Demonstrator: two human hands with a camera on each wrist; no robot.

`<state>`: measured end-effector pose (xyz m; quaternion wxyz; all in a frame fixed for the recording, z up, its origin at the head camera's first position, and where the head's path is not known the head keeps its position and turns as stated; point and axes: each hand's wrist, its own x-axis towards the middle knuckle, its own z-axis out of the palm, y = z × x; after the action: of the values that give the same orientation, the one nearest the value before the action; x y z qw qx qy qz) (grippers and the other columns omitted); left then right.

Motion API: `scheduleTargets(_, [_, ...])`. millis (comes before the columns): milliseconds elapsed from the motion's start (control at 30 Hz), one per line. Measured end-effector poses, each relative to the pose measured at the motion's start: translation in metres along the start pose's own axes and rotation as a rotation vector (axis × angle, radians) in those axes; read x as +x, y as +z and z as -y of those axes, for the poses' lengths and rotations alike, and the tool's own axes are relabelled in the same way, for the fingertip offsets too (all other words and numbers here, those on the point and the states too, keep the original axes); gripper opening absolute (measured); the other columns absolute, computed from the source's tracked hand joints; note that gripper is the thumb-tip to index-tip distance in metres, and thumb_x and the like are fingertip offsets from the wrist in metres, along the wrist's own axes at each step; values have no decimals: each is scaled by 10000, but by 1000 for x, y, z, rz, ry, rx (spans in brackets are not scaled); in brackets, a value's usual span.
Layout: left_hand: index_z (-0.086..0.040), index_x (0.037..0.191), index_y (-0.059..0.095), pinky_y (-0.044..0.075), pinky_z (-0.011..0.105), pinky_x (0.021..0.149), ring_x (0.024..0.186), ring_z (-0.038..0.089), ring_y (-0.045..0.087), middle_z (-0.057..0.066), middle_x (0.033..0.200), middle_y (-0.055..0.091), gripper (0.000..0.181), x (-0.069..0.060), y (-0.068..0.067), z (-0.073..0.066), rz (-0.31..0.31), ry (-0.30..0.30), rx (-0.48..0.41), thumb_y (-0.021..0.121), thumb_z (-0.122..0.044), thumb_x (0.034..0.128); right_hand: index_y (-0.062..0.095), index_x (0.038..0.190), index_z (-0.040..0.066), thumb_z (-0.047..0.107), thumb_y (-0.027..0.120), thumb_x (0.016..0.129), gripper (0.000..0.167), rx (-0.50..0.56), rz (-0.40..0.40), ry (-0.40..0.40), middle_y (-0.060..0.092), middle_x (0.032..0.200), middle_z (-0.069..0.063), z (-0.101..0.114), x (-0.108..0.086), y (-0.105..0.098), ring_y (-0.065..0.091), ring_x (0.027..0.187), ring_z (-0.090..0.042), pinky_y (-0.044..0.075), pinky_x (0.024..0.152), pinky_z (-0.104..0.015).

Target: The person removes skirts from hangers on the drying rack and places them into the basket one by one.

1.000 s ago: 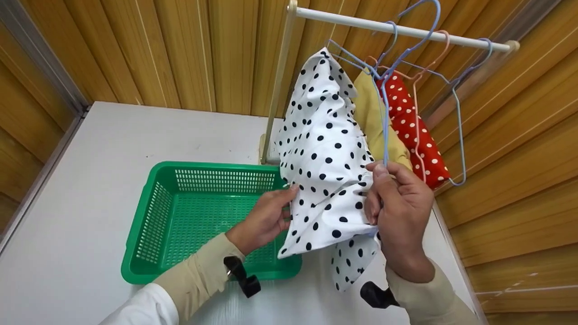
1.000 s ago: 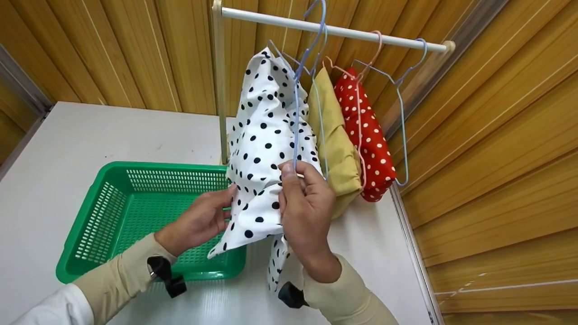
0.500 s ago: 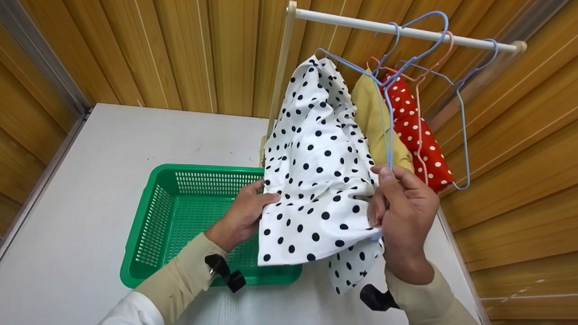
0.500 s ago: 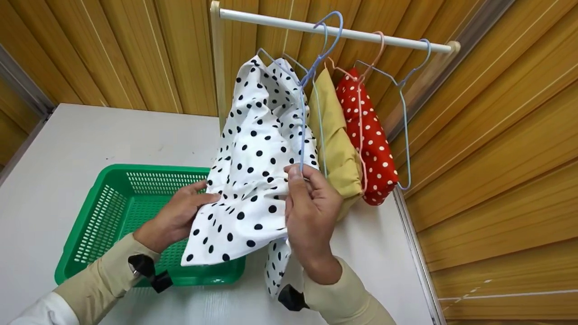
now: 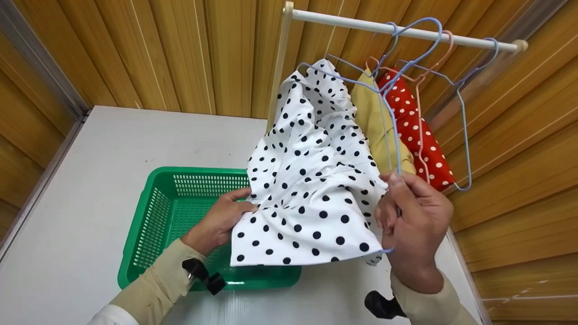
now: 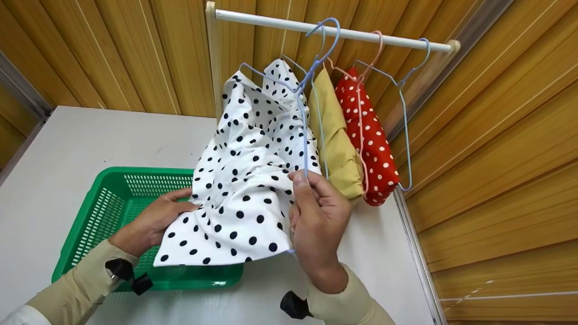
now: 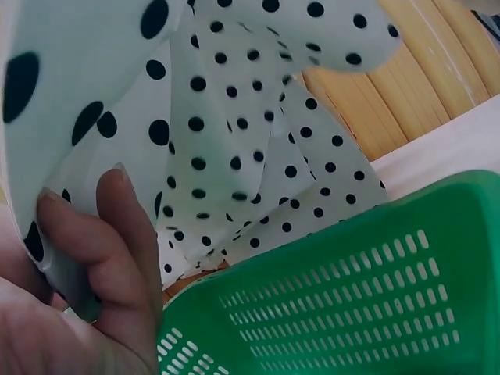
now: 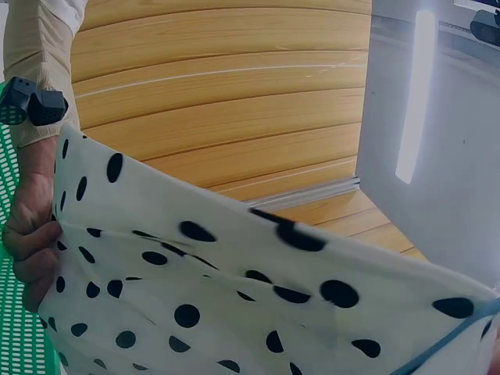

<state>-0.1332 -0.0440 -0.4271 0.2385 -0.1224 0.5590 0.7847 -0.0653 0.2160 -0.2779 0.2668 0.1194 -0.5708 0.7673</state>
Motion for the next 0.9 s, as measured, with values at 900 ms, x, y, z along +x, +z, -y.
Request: scheduleTargets(900, [-60, 1029, 671, 589, 252, 747, 804, 107, 699, 10, 910, 724, 235, -36, -10, 1, 13, 35, -70, 461, -25, 930, 712, 917, -173, -72, 584, 987, 177, -264, -76, -47, 413, 473, 15, -23, -14, 0, 302, 363, -122, 213, 355, -231])
